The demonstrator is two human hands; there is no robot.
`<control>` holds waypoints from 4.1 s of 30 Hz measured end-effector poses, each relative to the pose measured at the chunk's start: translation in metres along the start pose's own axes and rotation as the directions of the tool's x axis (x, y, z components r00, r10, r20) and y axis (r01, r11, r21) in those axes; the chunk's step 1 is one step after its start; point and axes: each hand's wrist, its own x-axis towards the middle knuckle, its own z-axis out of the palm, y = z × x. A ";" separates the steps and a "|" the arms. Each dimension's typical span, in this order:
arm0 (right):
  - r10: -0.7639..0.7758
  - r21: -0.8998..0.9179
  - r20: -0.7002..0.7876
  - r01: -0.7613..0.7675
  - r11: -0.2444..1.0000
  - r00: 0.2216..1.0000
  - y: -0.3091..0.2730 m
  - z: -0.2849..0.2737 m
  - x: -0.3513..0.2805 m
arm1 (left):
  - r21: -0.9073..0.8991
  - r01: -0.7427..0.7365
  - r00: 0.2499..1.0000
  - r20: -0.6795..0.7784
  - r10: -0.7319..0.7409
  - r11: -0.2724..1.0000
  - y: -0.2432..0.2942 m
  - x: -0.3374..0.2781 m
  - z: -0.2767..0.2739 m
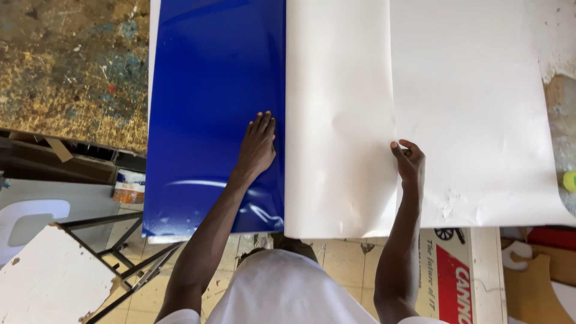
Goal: Peeling the backing off a large blue vinyl sheet and spraying the adhesive side with application fluid on a workbench.
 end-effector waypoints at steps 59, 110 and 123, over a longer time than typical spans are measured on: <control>-0.332 -0.404 -0.413 0.156 0.901 0.848 0.139 -0.156 0.119 | 0.165 0.441 0.854 -0.380 -0.356 0.882 0.054 -0.004 0.084; -0.501 -0.576 0.170 0.498 0.648 0.848 0.034 -0.018 -0.029 | 0.161 0.369 0.914 -0.242 -0.325 0.915 0.127 -0.006 0.102; -0.444 -0.578 0.208 0.475 0.663 0.872 0.045 -0.061 0.002 | 0.189 0.373 0.909 -0.272 -0.317 0.908 0.121 -0.008 0.109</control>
